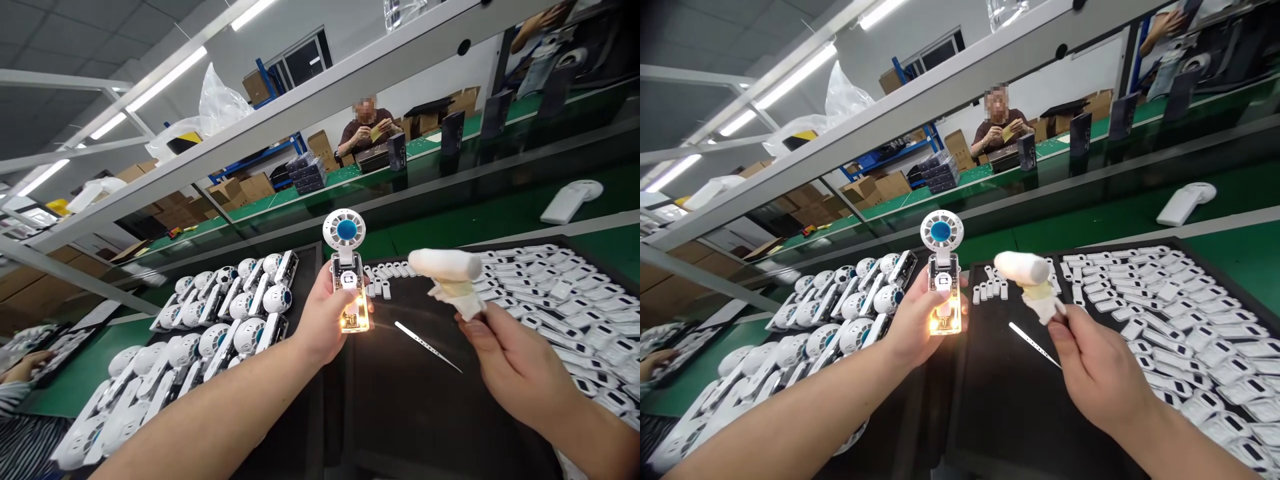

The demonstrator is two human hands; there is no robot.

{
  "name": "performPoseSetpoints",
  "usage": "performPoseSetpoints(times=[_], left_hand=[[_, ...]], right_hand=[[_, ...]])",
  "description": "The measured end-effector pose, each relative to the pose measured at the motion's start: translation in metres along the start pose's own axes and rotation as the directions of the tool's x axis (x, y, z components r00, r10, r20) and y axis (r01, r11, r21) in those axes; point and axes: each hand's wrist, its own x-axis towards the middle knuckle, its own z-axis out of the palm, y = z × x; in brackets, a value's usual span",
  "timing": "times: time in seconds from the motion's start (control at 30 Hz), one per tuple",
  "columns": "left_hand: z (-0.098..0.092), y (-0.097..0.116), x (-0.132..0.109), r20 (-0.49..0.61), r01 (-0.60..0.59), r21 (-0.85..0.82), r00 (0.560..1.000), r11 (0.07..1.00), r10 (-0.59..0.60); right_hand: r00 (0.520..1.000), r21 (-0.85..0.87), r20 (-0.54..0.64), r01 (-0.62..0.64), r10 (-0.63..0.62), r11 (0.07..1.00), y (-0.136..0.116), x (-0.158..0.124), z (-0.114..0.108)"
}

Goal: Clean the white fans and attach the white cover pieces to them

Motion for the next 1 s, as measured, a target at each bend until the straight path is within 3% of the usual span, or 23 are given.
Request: performPoseSetpoints(times=[0.1, 0.2, 0.33, 0.5, 0.6, 0.73, 0.8, 0.87, 1.0], left_hand=[[-0.001, 0.000, 0.000, 0.000, -0.001, -0.013, 1.000, 1.000, 0.001], [-0.003, -0.001, 0.001, -0.002, -0.020, -0.026, 1.000, 0.999, 0.020], [-0.004, -0.002, 0.002, -0.020, -0.025, -0.025, 1.000, 0.999, 0.024], [-0.003, -0.005, 0.005, -0.081, 0.001, 0.017, 0.997, 1.000, 0.001], [-0.008, -0.005, 0.023, -0.234, 0.107, 0.149, 0.970, 0.983, -0.070], [-0.026, 0.012, 0.075, -0.350, 0.174, 0.338, 0.936, 0.925, -0.049], [-0.037, 0.028, 0.101, -0.354, 0.143, 0.472, 0.934, 0.870, 0.039], [-0.050, 0.045, 0.115, -0.339, 0.102, 0.645, 0.926, 0.757, 0.165], [-0.080, 0.060, 0.100, -0.265, 0.131, 0.916, 0.908, 0.379, 0.325]], right_hand=[[1.000, -0.062, 0.028, -0.001, 0.002, 0.998, 0.003, -0.001, 0.001], [0.986, -0.188, 0.150, -0.049, 0.078, 0.981, 0.020, -0.009, 0.013], [0.914, -0.371, 0.344, -0.077, 0.214, 0.925, 0.047, -0.021, 0.032], [0.831, -0.523, 0.469, -0.011, 0.298, 0.853, 0.057, -0.026, 0.042], [0.819, -0.523, 0.483, -0.015, 0.311, 0.852, 0.053, -0.016, 0.038], [0.867, -0.546, 0.411, -0.013, 0.282, 0.838, 0.056, 0.024, 0.034], [0.888, -0.594, 0.358, -0.023, 0.290, 0.804, 0.065, 0.049, 0.037], [0.890, -0.633, 0.335, -0.029, 0.308, 0.773, 0.074, 0.071, 0.043], [0.883, -0.663, 0.329, -0.037, 0.335, 0.748, 0.084, 0.093, 0.061]])
